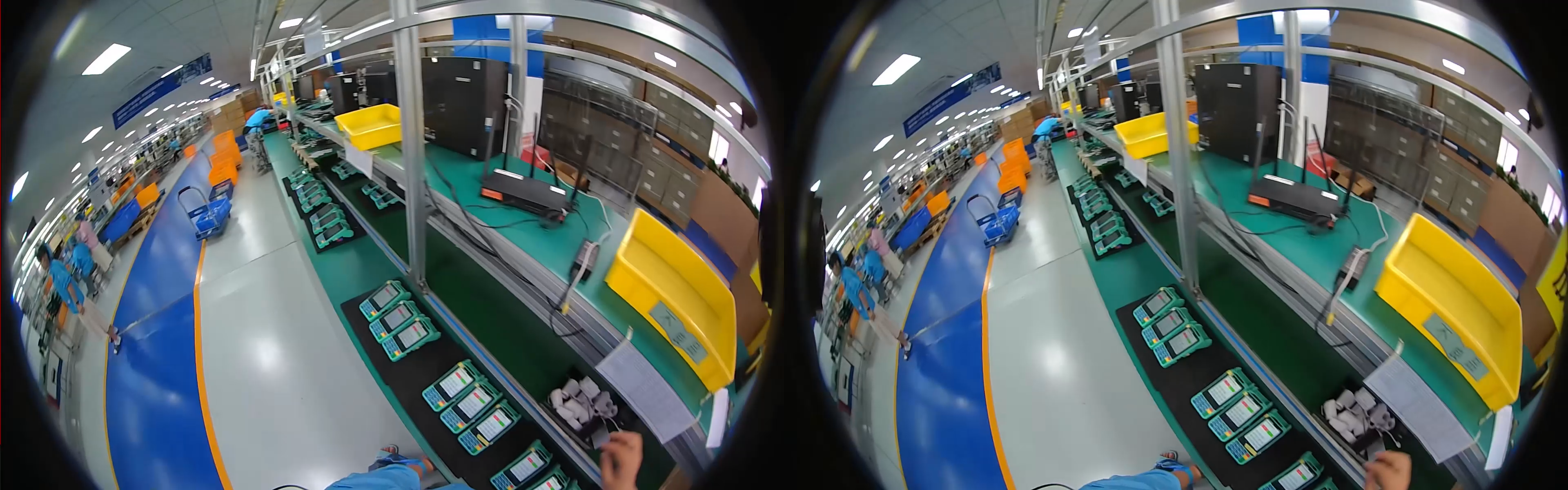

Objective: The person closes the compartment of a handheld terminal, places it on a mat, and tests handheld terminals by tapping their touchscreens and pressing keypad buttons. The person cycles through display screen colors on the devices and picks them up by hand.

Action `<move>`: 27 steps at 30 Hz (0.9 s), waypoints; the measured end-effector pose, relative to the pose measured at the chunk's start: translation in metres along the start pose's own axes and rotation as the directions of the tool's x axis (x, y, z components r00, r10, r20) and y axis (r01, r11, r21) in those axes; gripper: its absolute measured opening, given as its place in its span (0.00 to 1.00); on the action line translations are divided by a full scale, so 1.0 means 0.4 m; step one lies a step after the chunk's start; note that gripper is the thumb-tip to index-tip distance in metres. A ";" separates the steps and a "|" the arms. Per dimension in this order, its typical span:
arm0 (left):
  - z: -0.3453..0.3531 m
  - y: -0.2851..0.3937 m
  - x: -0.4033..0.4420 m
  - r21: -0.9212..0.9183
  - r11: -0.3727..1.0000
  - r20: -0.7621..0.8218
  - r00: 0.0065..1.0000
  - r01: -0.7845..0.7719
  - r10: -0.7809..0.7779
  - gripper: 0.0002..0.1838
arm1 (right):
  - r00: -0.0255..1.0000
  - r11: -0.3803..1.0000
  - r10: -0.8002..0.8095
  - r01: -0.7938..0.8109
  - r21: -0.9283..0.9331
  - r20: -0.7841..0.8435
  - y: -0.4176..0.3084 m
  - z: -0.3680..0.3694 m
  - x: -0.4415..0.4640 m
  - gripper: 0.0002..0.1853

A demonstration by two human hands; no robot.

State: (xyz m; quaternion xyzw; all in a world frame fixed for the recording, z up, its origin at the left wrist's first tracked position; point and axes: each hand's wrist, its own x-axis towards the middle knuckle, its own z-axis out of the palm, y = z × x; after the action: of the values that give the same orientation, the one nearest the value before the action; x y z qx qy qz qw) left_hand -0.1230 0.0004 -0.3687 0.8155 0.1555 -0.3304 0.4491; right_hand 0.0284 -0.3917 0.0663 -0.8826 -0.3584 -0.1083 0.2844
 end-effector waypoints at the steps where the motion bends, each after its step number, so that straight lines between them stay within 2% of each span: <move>1: -0.023 0.004 0.012 -0.007 1.000 0.001 1.000 -0.001 0.001 0.19 | 0.998 0.998 0.043 -0.045 0.049 0.044 -0.022 0.061 0.001 0.10; 5: -0.095 0.018 0.067 -0.003 0.999 0.031 0.998 -0.053 0.053 0.19 | 0.954 0.912 0.263 -0.294 0.285 0.141 -0.120 0.302 0.006 0.08; 6: -0.110 0.020 0.082 -0.001 0.997 0.046 0.996 -0.075 0.075 0.18 | 0.922 0.855 0.341 -0.384 0.347 0.181 -0.141 0.359 0.002 0.08; 7: -0.119 0.015 0.096 0.000 0.995 0.070 0.993 -0.100 0.099 0.18 | 0.842 0.764 0.451 -0.536 0.359 0.296 -0.232 0.367 0.059 0.08; 10: -0.160 -0.020 0.115 0.013 0.983 0.157 0.971 -0.182 0.178 0.18 | 0.795 0.703 0.480 -0.602 0.379 0.371 -0.360 0.511 0.116 0.08; 11: -0.170 -0.042 0.111 0.013 0.978 0.186 0.962 -0.207 0.201 0.18 | 0.807 0.724 0.498 -0.589 0.361 0.317 -0.407 0.555 0.126 0.07; 14: -0.233 -0.149 0.083 0.003 0.968 0.219 0.944 -0.252 0.245 0.18 | 0.797 0.649 0.467 -0.604 0.463 0.384 -0.471 0.714 0.179 0.08; 15: -0.262 -0.194 0.071 0.002 0.968 0.220 0.945 -0.250 0.243 0.18 | 0.706 0.573 0.557 -0.708 0.413 0.439 -0.513 0.752 0.209 0.09; 18: -0.405 -0.369 0.001 0.028 0.977 0.124 0.971 -0.211 0.206 0.17 | 0.623 0.465 0.575 -0.782 0.415 0.530 -0.629 0.896 0.315 0.09; 20: -0.537 -0.549 -0.056 -0.047 0.978 -0.058 0.978 -0.203 0.200 0.17 | 0.564 0.282 0.514 -0.823 0.494 0.647 -0.669 1.029 0.350 0.10; 21: -0.616 -0.644 -0.069 -0.103 0.972 -0.156 0.969 -0.209 0.192 0.18 | 0.621 0.340 0.394 -0.784 0.520 0.678 -0.697 1.084 0.391 0.11; 22: -0.685 -0.735 -0.089 -0.382 0.920 -0.265 0.964 -0.084 -0.022 0.15 | 0.623 0.421 0.326 -0.769 0.481 0.711 -0.725 1.136 0.434 0.12; 23: -0.752 -0.809 -0.123 -0.638 0.770 -0.310 0.917 -0.005 -0.250 0.12 | 0.619 0.498 0.258 -0.743 0.447 0.742 -0.774 1.178 0.497 0.12; 24: -0.838 -0.872 -0.174 -0.640 0.769 -0.395 0.857 0.001 -0.331 0.12 | 0.607 0.572 0.196 -0.709 0.413 0.770 -0.819 1.225 0.546 0.12; 25: -0.926 -0.930 -0.218 -0.642 0.767 -0.469 0.786 0.011 -0.404 0.11 | 0.562 0.579 0.140 -0.714 0.394 0.815 -0.848 1.287 0.577 0.12; 27: -1.071 -0.987 -0.304 -0.841 0.537 -0.430 0.679 -0.062 -0.595 0.12 | 0.466 0.599 0.032 -0.717 0.356 0.884 -0.880 1.438 0.647 0.15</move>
State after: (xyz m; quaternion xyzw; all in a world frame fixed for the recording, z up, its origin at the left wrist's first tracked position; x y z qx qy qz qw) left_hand -0.2585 0.5799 -0.3727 0.5422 0.5729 0.0286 0.6140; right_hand -0.0373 0.2940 -0.1508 -0.7085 -0.2311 0.5231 0.4136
